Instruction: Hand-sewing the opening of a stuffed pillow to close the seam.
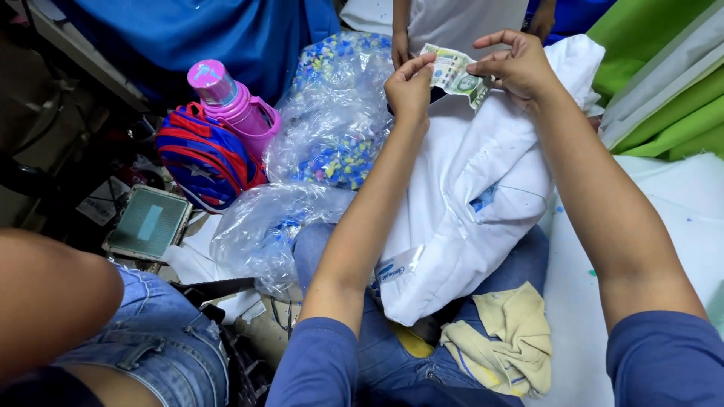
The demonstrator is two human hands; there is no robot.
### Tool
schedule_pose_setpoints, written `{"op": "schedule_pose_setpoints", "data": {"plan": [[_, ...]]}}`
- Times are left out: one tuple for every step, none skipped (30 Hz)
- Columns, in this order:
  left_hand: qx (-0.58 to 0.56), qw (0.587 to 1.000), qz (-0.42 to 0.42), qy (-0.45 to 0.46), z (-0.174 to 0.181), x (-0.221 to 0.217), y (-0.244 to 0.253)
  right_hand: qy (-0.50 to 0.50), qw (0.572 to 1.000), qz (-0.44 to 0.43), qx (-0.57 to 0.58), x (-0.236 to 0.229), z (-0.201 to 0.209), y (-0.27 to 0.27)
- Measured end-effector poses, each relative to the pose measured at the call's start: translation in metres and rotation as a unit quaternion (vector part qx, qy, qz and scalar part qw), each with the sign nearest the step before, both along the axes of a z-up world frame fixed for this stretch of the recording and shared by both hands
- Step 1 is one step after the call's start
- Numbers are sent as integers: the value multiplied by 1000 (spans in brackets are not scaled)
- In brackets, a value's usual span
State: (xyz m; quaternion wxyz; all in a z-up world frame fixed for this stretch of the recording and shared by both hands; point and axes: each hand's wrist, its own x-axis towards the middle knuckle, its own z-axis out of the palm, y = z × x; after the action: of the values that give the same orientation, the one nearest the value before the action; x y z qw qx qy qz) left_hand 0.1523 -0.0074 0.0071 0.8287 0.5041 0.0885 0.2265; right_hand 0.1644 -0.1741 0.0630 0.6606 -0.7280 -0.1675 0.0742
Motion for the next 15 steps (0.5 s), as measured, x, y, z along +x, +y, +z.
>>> {"op": "schedule_pose_setpoints", "data": {"plan": [[-40,998,-22,38,5,-5,-1,4,1000,-5,0,0,-2,-1],[-38,998,-23,37,6,-7,-2,3,1000,-6,1,1,-2,-2],[-58,998,-26,26,6,-9,-3,3,1000,-8,-8,2,-3,-2],[-77,996,-29,15,6,-11,-5,5,1000,-10,-17,2,-4,-2],[-77,997,-29,14,5,-12,-6,4,1000,-10,-16,3,-6,-1],[-69,997,-24,16,5,-13,-7,2,1000,-13,-15,4,-7,0],[-61,998,-19,17,4,-13,-8,0,1000,-15,-15,5,-8,1],[-61,998,-19,16,6,-16,-8,-1,1000,-15,-15,4,-9,2],[-61,998,-13,11,7,-18,-9,2,1000,-13,-11,3,-9,3],[-62,998,-7,8,8,-21,-10,7,1000,-11,-7,2,-10,3],[-62,998,-8,7,6,-20,-11,6,1000,-11,-8,2,-10,4],[-50,999,14,3,4,-20,-12,5,1000,-19,-20,2,-10,4],[-37,999,36,-1,2,-20,-13,4,999,-26,-31,1,-11,4],[-38,999,36,1,0,-20,-13,6,999,-27,-32,1,-12,4],[-38,999,36,5,-3,-19,-13,4,999,-26,-35,1,-12,3]]}}
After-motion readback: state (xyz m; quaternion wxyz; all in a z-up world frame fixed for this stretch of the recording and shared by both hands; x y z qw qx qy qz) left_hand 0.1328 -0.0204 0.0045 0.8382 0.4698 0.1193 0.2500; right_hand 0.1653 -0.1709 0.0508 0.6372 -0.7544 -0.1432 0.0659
